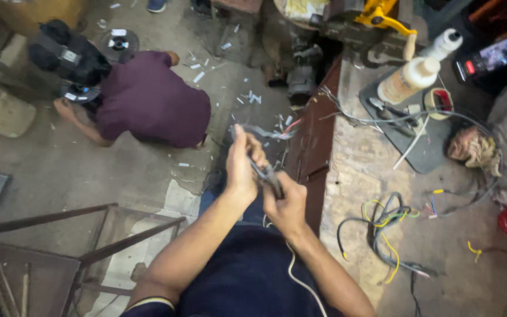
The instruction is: The person uses shears to strip the outer insulation from a grey cable, exposing the inner colored wires. They repeatedly cut and pull away the insulation along the cable length, then separate the inner wires by hand.
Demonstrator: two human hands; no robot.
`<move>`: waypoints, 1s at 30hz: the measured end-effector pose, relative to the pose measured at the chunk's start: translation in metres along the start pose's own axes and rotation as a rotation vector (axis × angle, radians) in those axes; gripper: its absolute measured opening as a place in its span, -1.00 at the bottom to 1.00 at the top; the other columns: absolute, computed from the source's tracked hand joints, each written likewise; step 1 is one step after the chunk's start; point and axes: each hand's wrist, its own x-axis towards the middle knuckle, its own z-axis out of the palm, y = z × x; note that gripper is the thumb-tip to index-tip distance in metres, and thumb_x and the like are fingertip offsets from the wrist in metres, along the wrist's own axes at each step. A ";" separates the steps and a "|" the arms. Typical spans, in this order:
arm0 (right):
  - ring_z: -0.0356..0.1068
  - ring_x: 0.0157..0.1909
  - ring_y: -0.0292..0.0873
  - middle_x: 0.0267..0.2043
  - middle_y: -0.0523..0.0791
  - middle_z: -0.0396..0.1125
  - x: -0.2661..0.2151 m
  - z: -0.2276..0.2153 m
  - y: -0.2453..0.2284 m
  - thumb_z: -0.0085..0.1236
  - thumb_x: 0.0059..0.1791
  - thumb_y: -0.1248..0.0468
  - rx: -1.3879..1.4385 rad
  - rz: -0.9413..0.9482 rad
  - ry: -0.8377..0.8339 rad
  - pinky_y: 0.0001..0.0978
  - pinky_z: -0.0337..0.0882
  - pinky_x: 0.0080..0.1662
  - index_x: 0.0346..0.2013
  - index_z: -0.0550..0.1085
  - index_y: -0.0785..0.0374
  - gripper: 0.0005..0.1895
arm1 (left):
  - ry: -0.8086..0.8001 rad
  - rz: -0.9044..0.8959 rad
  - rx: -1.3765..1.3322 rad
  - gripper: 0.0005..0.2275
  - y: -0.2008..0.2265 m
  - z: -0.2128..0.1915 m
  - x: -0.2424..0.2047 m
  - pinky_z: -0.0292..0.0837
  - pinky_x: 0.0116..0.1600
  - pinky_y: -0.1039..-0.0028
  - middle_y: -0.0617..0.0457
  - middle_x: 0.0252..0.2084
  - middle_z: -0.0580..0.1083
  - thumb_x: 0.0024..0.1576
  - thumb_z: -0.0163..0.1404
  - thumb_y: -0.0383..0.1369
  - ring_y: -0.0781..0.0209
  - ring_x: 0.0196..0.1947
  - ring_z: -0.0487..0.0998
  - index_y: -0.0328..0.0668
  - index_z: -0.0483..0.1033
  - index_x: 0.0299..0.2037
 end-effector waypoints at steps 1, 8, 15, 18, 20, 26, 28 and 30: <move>0.37 -0.53 -0.15 -0.51 -0.03 0.33 0.000 0.000 0.003 0.29 -0.05 0.43 -0.097 -0.074 0.016 -0.35 0.34 -0.41 -0.33 0.50 0.25 -0.89 | 0.043 -0.021 -0.039 -0.59 -0.002 -0.005 0.007 0.11 -0.46 0.46 0.20 -0.60 0.15 0.26 -0.16 0.10 0.35 -0.63 0.15 -0.04 0.27 -0.39; 0.45 -0.38 0.01 -0.39 -0.04 0.38 -0.013 -0.009 -0.002 0.26 -0.37 0.43 -0.374 -0.336 -0.112 -0.16 0.45 -0.33 -0.21 0.50 0.31 -0.57 | 0.080 -0.038 -0.071 -0.56 -0.006 -0.037 0.030 -0.04 -0.58 0.50 0.21 -0.64 0.08 0.24 -0.18 0.18 0.37 -0.71 0.03 0.00 0.28 -0.39; 0.45 -0.37 0.01 -0.38 -0.04 0.37 -0.010 -0.011 -0.006 0.28 -0.42 0.36 -0.439 -0.323 -0.111 -0.17 0.43 -0.35 -0.14 0.51 0.35 -0.46 | 0.076 -0.037 -0.181 -0.52 0.002 -0.028 0.011 0.04 -0.52 0.50 0.19 -0.62 0.11 0.26 -0.25 0.19 0.36 -0.66 0.10 -0.05 0.28 -0.39; 0.44 -0.38 0.02 -0.40 -0.02 0.37 -0.012 -0.010 -0.010 0.27 -0.38 0.39 -0.384 -0.299 -0.181 -0.15 0.42 -0.34 -0.12 0.52 0.34 -0.48 | -0.129 -0.018 -0.239 -0.47 0.012 -0.024 0.006 -0.07 -0.60 0.54 0.23 -0.68 0.04 0.28 -0.30 0.22 0.41 -0.73 0.01 -0.06 0.25 -0.46; 0.45 -0.34 0.01 -0.35 0.00 0.38 -0.012 -0.014 -0.015 0.25 -0.24 0.37 -0.235 -0.229 -0.213 -0.19 0.42 -0.29 -0.07 0.50 0.34 -0.57 | -0.264 -0.106 -0.262 -0.46 0.023 -0.020 0.006 -0.07 -0.60 0.54 0.24 -0.69 0.02 0.28 -0.34 0.22 0.41 -0.73 0.01 -0.08 0.24 -0.47; 0.31 -0.45 -0.23 -0.37 -0.10 0.31 -0.010 -0.057 -0.029 -0.16 0.13 0.08 0.340 0.176 -0.390 -0.37 0.35 -0.33 0.04 0.48 0.36 -0.57 | -0.440 -0.178 -0.309 -0.48 0.050 -0.002 -0.011 -0.08 -0.55 0.57 0.24 -0.67 0.02 0.37 -0.38 0.16 0.42 -0.70 0.01 -0.07 0.17 -0.45; 0.31 -0.42 -0.32 -0.18 -0.11 0.33 -0.008 -0.068 -0.031 -0.26 0.18 -0.09 0.468 0.064 -0.400 -0.41 0.35 -0.32 0.06 0.42 0.39 -0.42 | -0.486 -0.186 -0.311 -0.48 0.058 0.007 -0.019 -0.07 -0.53 0.57 0.23 -0.67 0.02 0.38 -0.39 0.16 0.41 -0.69 0.02 -0.07 0.15 -0.46; 0.38 -0.40 -0.29 -0.24 -0.10 0.35 -0.006 -0.077 -0.033 -0.24 0.20 -0.06 0.498 0.073 -0.471 -0.44 0.36 -0.34 0.10 0.48 0.38 -0.44 | -0.534 -0.184 -0.297 -0.47 0.065 0.016 -0.026 -0.07 -0.51 0.56 0.23 -0.67 0.03 0.38 -0.40 0.16 0.41 -0.69 0.02 -0.07 0.13 -0.47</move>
